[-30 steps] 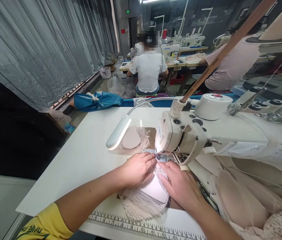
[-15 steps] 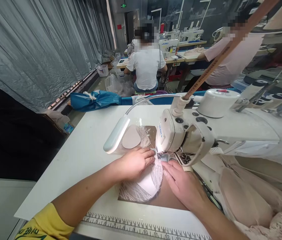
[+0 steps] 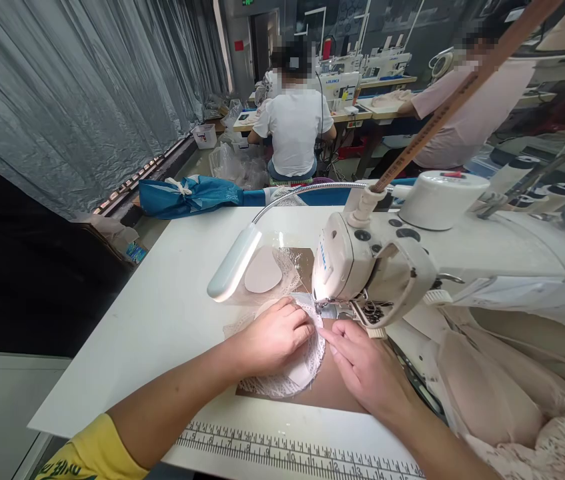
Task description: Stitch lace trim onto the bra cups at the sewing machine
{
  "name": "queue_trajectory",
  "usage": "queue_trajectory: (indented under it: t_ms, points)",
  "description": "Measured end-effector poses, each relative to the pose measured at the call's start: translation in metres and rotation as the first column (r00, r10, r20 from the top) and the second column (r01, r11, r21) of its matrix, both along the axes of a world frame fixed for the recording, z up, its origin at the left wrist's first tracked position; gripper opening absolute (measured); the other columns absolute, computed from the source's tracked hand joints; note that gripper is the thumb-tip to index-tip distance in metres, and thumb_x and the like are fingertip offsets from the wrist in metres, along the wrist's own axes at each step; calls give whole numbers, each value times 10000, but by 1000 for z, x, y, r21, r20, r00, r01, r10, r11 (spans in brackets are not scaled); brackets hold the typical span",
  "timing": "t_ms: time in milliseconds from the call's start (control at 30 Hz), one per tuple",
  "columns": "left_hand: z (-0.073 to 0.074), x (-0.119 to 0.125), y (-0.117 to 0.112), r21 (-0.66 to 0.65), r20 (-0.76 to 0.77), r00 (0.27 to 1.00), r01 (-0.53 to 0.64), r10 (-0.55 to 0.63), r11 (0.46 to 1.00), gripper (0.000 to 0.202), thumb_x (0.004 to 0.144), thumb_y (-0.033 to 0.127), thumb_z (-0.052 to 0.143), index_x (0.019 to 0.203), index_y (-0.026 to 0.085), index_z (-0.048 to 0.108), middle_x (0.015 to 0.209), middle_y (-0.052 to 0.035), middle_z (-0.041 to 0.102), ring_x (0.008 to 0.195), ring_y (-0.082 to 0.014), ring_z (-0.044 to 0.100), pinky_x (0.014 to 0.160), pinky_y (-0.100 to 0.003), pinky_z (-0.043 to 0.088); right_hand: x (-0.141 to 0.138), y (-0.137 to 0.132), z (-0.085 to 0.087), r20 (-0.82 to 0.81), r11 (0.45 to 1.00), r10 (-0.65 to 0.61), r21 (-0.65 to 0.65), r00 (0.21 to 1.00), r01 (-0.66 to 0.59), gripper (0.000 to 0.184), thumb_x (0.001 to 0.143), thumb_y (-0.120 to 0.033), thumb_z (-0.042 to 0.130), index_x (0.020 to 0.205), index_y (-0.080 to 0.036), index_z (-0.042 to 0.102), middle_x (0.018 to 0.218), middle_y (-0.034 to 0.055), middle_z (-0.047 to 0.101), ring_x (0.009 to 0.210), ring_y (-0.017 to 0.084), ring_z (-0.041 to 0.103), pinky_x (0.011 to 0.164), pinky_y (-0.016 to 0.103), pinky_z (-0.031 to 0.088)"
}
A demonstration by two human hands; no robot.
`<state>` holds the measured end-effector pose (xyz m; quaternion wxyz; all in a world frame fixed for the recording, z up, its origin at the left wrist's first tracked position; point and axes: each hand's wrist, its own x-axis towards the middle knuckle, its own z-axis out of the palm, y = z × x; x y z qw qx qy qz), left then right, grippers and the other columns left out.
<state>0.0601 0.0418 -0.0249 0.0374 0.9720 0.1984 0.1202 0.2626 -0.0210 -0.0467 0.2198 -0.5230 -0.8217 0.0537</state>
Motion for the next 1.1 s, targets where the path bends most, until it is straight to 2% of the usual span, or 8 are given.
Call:
queue_trajectory:
  t_ms: [267, 467, 633, 833, 933, 1100]
  points:
    - [1, -2, 6, -35, 62, 998, -5, 8, 999, 233, 898, 189, 437, 1065, 107, 577, 947, -118, 586, 927, -225, 512, 868, -372, 408, -2, 2, 3, 37, 998, -49, -28, 998, 50, 414, 864, -121, 372, 1150, -204, 659, 866, 72, 660, 667, 157, 588, 560, 253, 458]
    - [-1, -1, 14, 25, 33, 999, -39, 38, 999, 228, 898, 195, 436, 1054, 104, 576, 947, -120, 578, 901, -225, 497, 877, -380, 397, -3, 4, -5, 141, 988, -145, -26, 979, 150, 422, 876, -149, 380, 1214, -222, 622, 936, 80, 694, 734, 188, 639, 591, 278, 491]
    - [-3, -1, 13, 41, -6, 1000, 15, -14, 999, 278, 884, 182, 443, 1125, 105, 558, 1006, -131, 576, 927, -229, 499, 935, -415, 359, -3, 6, -6, 138, 985, -172, 55, 975, 166, 400, 892, -169, 349, 1148, -187, 656, 960, 108, 698, 831, 227, 658, 674, 325, 529]
    - [1, -1, 9, -40, -6, 996, 88, -89, 995, 354, 885, 202, 426, 1216, 117, 519, 1111, -155, 582, 1011, -263, 514, 881, -429, 380, -1, 6, -8, 93, 980, -181, 96, 979, 172, 390, 903, -196, 352, 1156, -182, 648, 1055, 109, 690, 938, 242, 648, 756, 354, 532]
    - [2, -2, 7, -61, 12, 996, 94, -94, 994, 353, 895, 201, 416, 1219, 112, 523, 1175, -144, 585, 1063, -265, 505, 911, -422, 384, -1, 5, -9, 97, 983, -175, 72, 980, 168, 386, 901, -212, 368, 1166, -206, 648, 1068, 101, 689, 917, 235, 653, 719, 340, 532]
    - [-2, -3, 5, -76, 58, 997, 49, -44, 996, 374, 889, 187, 439, 1240, 89, 522, 1250, -133, 572, 1096, -254, 498, 940, -382, 408, -3, 5, -5, 107, 993, -121, 24, 987, 119, 389, 889, -179, 380, 1150, -223, 665, 1033, 59, 702, 764, 187, 656, 588, 277, 494]
